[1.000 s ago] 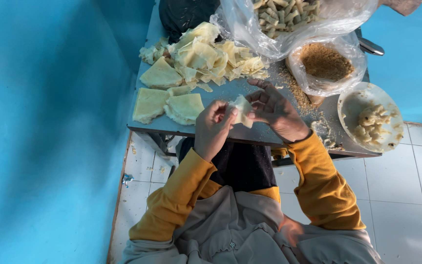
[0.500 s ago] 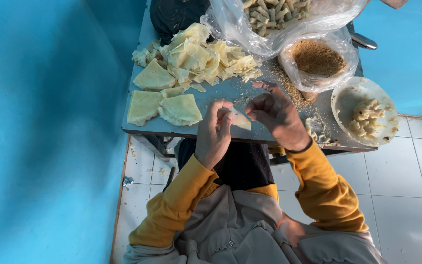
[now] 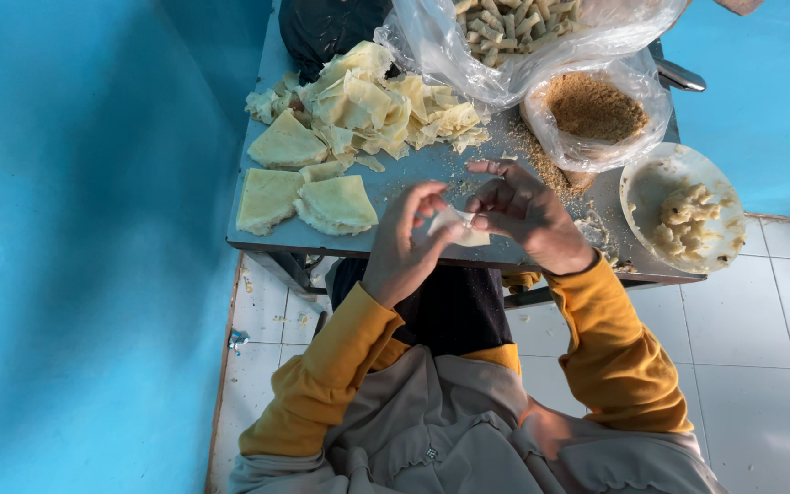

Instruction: The person sits at a small table and folds thin pastry sheets by hand, rolling each piece into a small roll. They dip the ends of some rolls into a brown powdery filling from a plastic-lined container and place the finished rolls into a plastic bag of similar rolls on the table.

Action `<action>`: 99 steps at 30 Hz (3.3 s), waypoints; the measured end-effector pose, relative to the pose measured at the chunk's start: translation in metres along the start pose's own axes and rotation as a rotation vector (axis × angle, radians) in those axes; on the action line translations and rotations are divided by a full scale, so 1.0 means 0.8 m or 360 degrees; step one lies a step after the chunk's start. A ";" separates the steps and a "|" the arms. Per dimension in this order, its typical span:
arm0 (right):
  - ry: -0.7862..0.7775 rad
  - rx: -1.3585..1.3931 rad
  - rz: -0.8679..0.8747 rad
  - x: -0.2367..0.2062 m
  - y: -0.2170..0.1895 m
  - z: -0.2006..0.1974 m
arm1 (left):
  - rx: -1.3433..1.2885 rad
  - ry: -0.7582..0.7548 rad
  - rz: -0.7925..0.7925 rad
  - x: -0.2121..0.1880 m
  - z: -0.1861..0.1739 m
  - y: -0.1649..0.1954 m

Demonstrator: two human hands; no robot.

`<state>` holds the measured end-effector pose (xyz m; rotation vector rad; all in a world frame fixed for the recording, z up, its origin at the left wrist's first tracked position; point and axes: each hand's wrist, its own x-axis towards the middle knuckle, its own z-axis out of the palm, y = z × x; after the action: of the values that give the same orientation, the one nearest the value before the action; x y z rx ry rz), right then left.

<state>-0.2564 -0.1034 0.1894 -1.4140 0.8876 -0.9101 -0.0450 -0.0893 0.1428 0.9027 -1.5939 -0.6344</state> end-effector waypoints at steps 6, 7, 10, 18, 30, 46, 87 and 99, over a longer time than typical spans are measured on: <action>0.0017 0.0101 -0.0062 0.007 0.014 -0.020 | -0.0116 -0.0387 -0.0428 0.003 0.002 -0.013; 0.0084 -0.0077 -0.0114 0.010 0.016 -0.022 | 0.0086 -0.0300 -0.0354 0.003 0.007 -0.017; 0.0214 -0.0541 -0.0264 0.011 0.023 -0.029 | 0.0681 -0.0112 0.0268 0.004 0.015 -0.030; 0.0807 -0.1491 -0.0454 -0.094 0.017 -0.077 | 0.1152 -0.0393 0.0724 -0.029 0.007 -0.031; 0.0454 -0.2864 -0.0433 -0.150 0.058 -0.117 | 0.1104 -0.0384 0.0679 -0.043 0.002 -0.022; 0.0436 -0.1871 -0.0567 -0.072 0.038 -0.045 | 0.0982 -0.0222 0.0847 -0.052 0.018 -0.021; 0.0599 -0.1873 -0.0698 -0.028 0.044 -0.074 | 0.0470 -0.0391 0.0541 -0.024 -0.008 -0.025; 0.0574 -0.2325 0.0151 0.095 -0.029 -0.135 | 0.0889 -0.0294 0.0042 -0.033 -0.015 -0.003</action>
<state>-0.3238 -0.2158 0.2172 -2.3802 2.0938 -0.3382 -0.0311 -0.0676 0.1288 1.2521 -1.9925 -0.2537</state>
